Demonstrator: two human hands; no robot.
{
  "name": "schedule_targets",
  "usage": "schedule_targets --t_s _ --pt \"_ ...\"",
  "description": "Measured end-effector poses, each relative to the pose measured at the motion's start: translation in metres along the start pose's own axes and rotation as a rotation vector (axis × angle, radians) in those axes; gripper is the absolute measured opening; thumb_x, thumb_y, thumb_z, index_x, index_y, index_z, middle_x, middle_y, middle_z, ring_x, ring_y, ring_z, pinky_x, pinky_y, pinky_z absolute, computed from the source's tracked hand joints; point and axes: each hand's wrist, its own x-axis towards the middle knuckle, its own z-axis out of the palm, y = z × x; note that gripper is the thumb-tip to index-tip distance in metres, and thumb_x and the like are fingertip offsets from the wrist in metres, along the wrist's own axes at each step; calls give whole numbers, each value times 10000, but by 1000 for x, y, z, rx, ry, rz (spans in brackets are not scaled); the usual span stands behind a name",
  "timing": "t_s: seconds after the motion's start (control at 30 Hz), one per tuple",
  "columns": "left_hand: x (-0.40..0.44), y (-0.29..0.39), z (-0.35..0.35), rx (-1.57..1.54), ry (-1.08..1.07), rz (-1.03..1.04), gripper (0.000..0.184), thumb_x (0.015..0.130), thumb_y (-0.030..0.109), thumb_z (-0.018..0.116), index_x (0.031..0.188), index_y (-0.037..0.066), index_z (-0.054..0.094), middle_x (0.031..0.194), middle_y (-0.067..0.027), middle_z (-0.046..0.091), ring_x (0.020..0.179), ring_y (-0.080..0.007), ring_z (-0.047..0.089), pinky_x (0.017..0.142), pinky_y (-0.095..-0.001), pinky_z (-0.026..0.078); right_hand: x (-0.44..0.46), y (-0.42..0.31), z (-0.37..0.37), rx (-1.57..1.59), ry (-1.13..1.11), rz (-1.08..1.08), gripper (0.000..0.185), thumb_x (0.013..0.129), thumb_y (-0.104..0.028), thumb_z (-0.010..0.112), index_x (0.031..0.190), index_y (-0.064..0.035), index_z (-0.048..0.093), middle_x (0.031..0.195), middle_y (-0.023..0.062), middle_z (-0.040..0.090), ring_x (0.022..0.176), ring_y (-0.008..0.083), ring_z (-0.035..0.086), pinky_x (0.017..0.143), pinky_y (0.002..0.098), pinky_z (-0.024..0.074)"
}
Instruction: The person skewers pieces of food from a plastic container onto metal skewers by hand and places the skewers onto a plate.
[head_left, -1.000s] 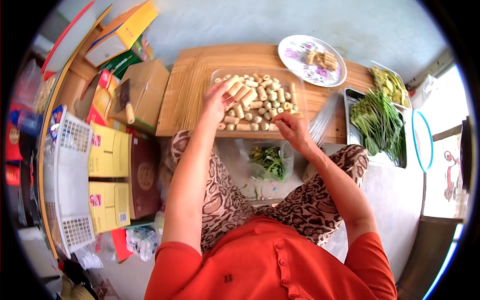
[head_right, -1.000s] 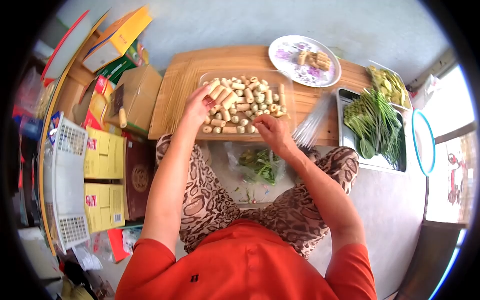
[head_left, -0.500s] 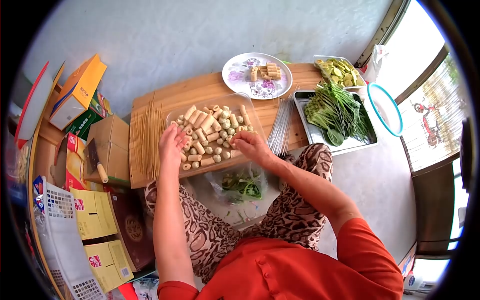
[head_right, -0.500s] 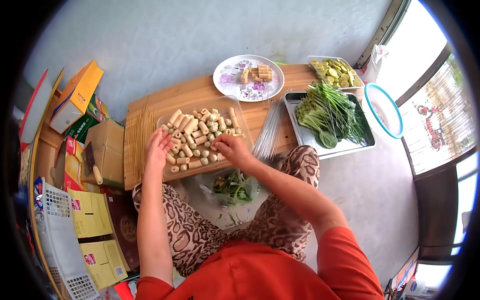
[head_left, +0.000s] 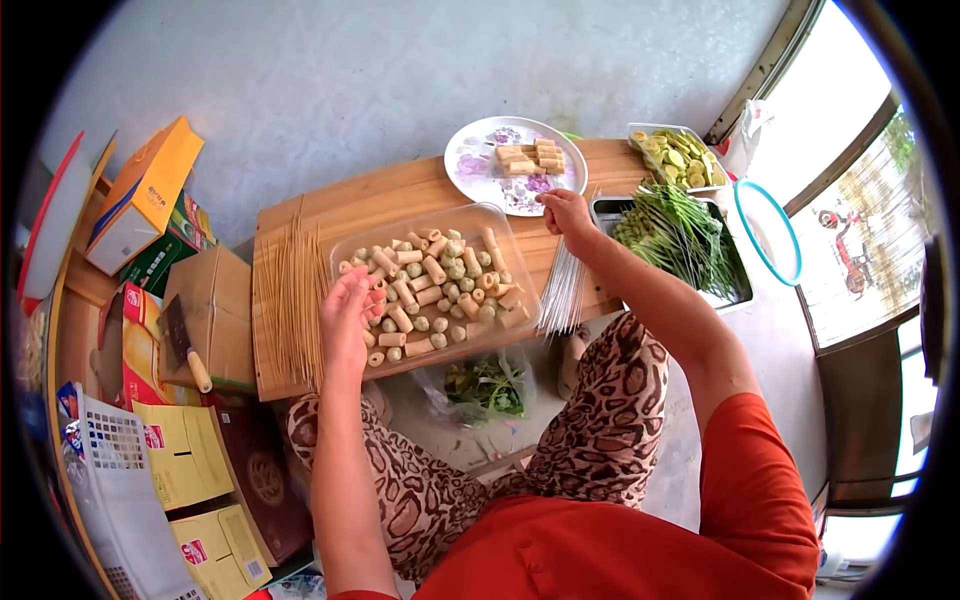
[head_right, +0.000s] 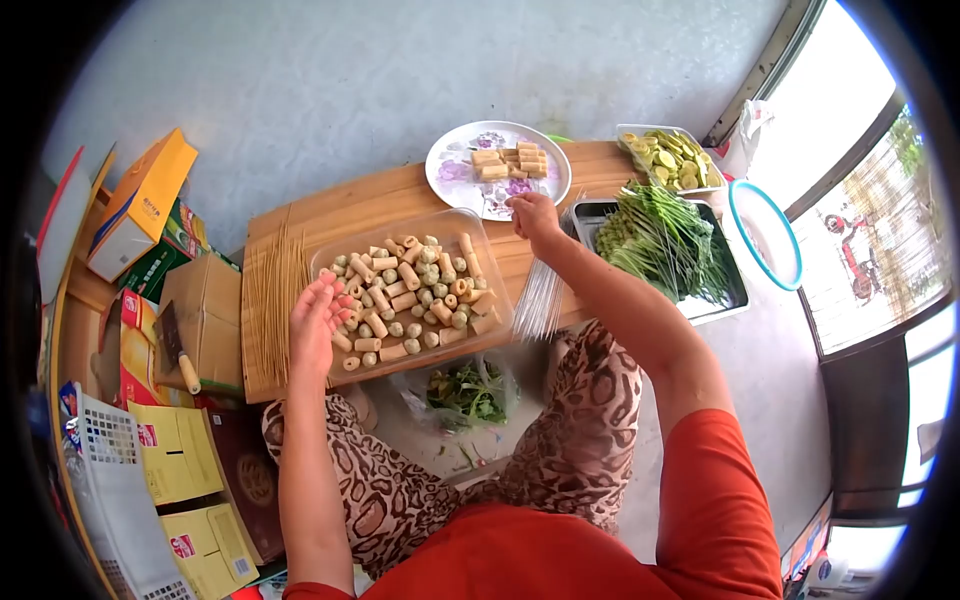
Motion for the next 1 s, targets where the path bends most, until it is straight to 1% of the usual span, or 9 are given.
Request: schedule_targets --t_s 0.3,0.5,0.53,0.57,0.63,0.67,0.77,0.9,1.0 --pt "2 2 10 118 -139 30 286 919 191 562 1138 7 571 1011 -70 609 827 -108 593 712 -234 474 116 42 -15 -204 235 22 140 848 -107 539 763 -13 598 589 54 554 403 130 469 347 270 330" --pt "3 5 19 123 -186 53 288 916 197 573 1124 -2 573 960 -39 610 806 -94 584 684 -206 458 114 61 -14 -448 240 101 160 898 -153 534 966 -31 612 723 87 634 435 105 500 397 257 396" --pt "4 5 20 118 -192 62 280 915 190 573 1121 -1 576 946 -33 610 800 -92 584 681 -205 457 112 64 -17 -539 220 98 224 870 -169 564 1061 -61 612 812 128 663 553 185 592 497 332 470" --pt "3 5 21 113 -198 69 273 915 183 574 1118 0 579 932 -26 611 794 -90 584 677 -204 455 109 67 -21 -541 224 99 224 870 -169 564 1061 -61 612 812 128 663 553 185 592 497 332 470" --pt "1 4 23 118 -200 67 268 915 176 573 1116 -1 581 925 -26 609 789 -90 583 675 -205 456 103 72 -27 -1109 278 -132 388 812 -205 539 1178 -78 565 987 165 646 894 306 632 770 409 504" --pt "0 3 23 125 -198 66 262 915 169 573 1114 -2 584 918 -25 608 784 -91 583 672 -206 457 92 64 -24 -1092 246 -170 339 809 -210 521 1123 -103 590 1097 182 606 1050 353 554 888 447 437" --pt "-5 2 23 143 -212 63 261 917 165 570 1113 -6 584 907 -26 606 780 -92 581 658 -208 464 71 52 -11 -1102 187 -395 282 806 -209 531 1059 -114 608 1065 165 620 1011 340 578 847 441 457" --pt "-7 -1 23 166 -220 75 262 918 163 569 1114 -10 582 900 -28 605 777 -95 580 643 -210 471 71 59 11 -1144 -15 -180 263 810 -280 565 999 -108 625 945 146 659 911 329 616 787 437 480" --pt "-6 -1 22 177 -221 62 257 918 161 569 1107 -12 584 891 -28 604 776 -95 579 637 -209 473 81 77 23 -1045 41 -28 235 800 -310 589 932 -130 660 880 120 677 851 290 644 736 408 505"
